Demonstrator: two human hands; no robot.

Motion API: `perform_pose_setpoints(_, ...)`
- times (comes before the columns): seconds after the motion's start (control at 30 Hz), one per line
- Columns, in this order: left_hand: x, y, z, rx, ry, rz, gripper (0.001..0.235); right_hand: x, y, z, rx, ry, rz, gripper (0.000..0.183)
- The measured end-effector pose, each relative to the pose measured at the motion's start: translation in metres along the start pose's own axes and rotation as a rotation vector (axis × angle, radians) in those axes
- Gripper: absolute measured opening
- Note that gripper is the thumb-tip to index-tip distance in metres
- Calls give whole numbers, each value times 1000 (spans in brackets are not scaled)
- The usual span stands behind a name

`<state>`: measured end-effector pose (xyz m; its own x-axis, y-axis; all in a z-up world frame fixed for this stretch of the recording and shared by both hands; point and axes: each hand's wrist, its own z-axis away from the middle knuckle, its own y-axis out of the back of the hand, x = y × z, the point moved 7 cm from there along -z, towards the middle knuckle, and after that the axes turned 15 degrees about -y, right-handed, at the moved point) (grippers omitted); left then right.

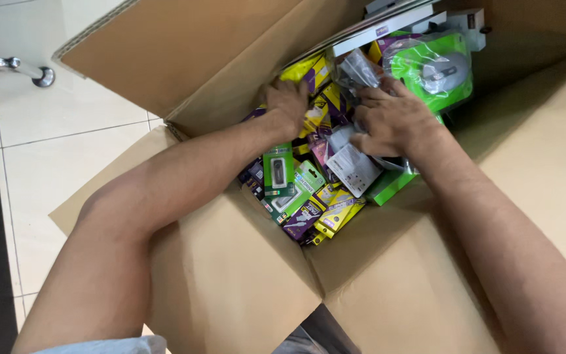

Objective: The person sits on the floor and sorts small yellow and purple boxes of electronic accessories out of a large cardboard box. They arrange the boxes into neat stacks on the tiled floor, separating them by type and color.

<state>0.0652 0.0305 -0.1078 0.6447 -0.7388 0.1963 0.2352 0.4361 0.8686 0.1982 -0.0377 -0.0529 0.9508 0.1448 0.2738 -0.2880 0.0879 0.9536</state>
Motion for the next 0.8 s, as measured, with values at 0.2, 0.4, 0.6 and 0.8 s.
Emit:
perform_pose_setpoints(0.2, -14, -55, 26, -311, 214, -187, 52, -13, -22, -6, 112, 53, 107, 43)
perform_pose_setpoints(0.4, -1, -59, 31, -251, 297, -294, 32, -31, -18, 3, 93, 16, 166, 21)
perform_pose_setpoints(0.6, 17, -38, 29, -165, 370, -410, 15, -72, -34, 11, -366, 1, 57, 43)
perform_pose_setpoints(0.8, 96, -88, 56, -914, -417, -256, 83, -95, -54, 13, -485, -11, 186, 73)
